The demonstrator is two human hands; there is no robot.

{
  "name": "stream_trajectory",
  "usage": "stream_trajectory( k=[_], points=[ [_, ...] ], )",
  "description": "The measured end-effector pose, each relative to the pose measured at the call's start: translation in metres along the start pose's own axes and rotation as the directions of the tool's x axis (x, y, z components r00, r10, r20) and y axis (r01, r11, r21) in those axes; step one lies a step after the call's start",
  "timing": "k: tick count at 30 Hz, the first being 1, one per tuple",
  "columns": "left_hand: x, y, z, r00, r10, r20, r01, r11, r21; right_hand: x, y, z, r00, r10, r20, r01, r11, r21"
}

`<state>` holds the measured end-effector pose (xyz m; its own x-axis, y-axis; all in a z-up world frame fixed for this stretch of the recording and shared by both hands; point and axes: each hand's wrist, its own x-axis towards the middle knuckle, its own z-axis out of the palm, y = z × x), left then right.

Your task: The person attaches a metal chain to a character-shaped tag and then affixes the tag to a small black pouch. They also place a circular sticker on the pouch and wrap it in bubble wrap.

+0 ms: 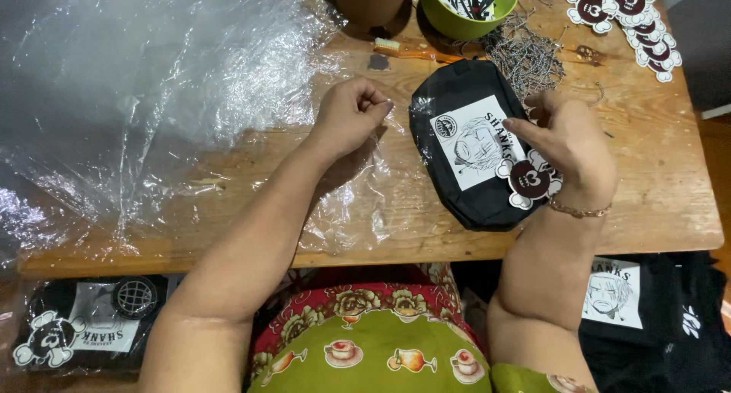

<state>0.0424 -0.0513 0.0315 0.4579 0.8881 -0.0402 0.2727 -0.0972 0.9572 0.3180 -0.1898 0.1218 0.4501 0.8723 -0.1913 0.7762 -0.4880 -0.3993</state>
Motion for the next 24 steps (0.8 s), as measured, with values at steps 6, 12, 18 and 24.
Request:
stream_trajectory(
  k=[6, 12, 18, 24],
  points=[
    [-0.006, 0.007, 0.001, 0.997, -0.069, 0.038, 0.074, 0.984, -0.161, -0.006, -0.035, -0.002, 0.978, 0.169, 0.123, -0.164, 0.985, -0.049],
    [0.003, -0.021, 0.006, 0.987, 0.158, -0.021, -0.157, 0.985, 0.065, -0.018, -0.035, 0.005, 1.0, 0.029, 0.007, -0.029, 0.998, 0.062],
    [-0.014, -0.003, 0.009, 0.973, 0.228, -0.041, -0.215, 0.955, 0.203, 0.015, 0.016, 0.021, 0.983, -0.149, -0.102, 0.167, 0.965, 0.202],
    [-0.018, 0.004, 0.012, 0.879, 0.467, -0.089, -0.382, 0.806, 0.452, 0.037, 0.033, 0.046, 0.979, -0.164, -0.121, 0.173, 0.982, 0.072]
  ],
)
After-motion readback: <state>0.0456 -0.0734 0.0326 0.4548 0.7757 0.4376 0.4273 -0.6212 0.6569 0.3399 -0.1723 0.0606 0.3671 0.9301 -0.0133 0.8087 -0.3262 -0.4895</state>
